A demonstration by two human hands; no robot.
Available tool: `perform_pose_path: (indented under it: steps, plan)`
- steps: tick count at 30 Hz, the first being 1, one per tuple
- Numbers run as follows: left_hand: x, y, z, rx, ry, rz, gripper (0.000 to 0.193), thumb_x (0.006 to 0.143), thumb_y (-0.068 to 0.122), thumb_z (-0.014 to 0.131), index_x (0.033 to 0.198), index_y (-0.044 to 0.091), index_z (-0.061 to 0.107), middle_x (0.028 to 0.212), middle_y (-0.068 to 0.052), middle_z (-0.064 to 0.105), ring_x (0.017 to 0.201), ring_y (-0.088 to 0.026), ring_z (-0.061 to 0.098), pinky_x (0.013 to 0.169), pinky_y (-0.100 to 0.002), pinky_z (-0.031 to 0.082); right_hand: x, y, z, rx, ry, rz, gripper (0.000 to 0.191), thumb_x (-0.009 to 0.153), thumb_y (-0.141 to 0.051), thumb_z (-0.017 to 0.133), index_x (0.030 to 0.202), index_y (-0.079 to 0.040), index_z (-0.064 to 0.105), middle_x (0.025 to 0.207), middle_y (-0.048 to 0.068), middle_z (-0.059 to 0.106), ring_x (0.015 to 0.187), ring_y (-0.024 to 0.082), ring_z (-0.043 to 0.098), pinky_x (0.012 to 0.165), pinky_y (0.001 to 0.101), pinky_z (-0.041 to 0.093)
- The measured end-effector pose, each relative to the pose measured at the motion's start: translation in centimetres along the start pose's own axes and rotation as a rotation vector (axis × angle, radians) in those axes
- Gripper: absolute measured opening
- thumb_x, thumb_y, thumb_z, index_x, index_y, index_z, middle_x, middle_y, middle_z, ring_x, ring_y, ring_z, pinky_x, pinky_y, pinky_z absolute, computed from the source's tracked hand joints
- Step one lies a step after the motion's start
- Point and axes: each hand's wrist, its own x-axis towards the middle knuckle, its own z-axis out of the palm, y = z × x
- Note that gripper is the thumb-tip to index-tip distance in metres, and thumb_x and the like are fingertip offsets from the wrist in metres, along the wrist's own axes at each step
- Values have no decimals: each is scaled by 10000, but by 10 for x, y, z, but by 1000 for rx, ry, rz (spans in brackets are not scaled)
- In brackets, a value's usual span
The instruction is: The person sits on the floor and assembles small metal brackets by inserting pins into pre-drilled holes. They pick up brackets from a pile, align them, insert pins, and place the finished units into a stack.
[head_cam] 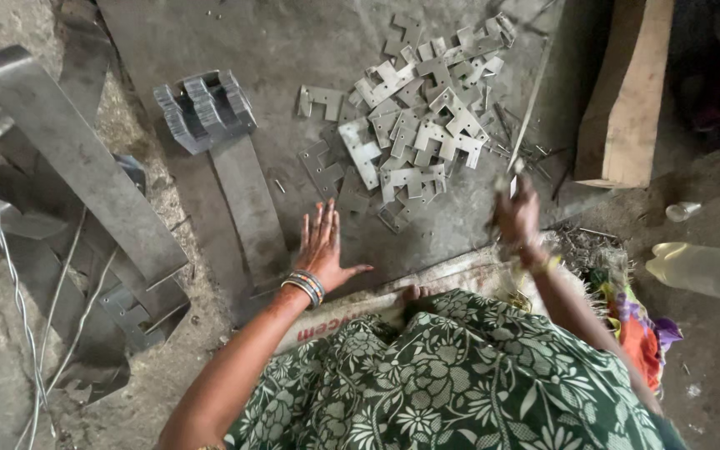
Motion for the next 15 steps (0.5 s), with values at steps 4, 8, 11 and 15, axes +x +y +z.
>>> perform_pose_path:
  steps: [4,8,11,15]
  plan:
    - [2,21,4,-26,3,86,1410,686,883,646,1579,-79,133,1687,-230,-77,1560,-377,-91,1252,-568,-24,-82,-44,-14,-39,-102,364,483,1051,-263,514,1496,-82,472,531,90,587,364,162,533,280,289,411]
    - [6,53,15,-48,6,134,1382,646,876,676,1573,-35,207,1681,-232,-59,1558,-385,-84,1245,-597,-21,-107,-52,-49,-20,-261,463,505,1042,-260,552,1512,-89,481,557,89,573,392,150,518,312,297,404]
    - [3,63,22,-71,43,147,1340,660,855,695,1569,-18,240,1692,-227,-48,1574,-391,-68,1253,-614,-3,-108,-53,-76,58,-272,496,523,1035,-258,581,1523,-94,487,576,88,562,413,141,507,337,303,399]
    - [4,54,21,-96,84,142,1318,664,814,728,1582,0,245,1678,-222,-30,1560,-398,-37,1233,-634,23,-94,-52,-91,144,-58,413,549,1026,-255,620,1538,-101,495,602,86,547,440,128,492,369,311,392]
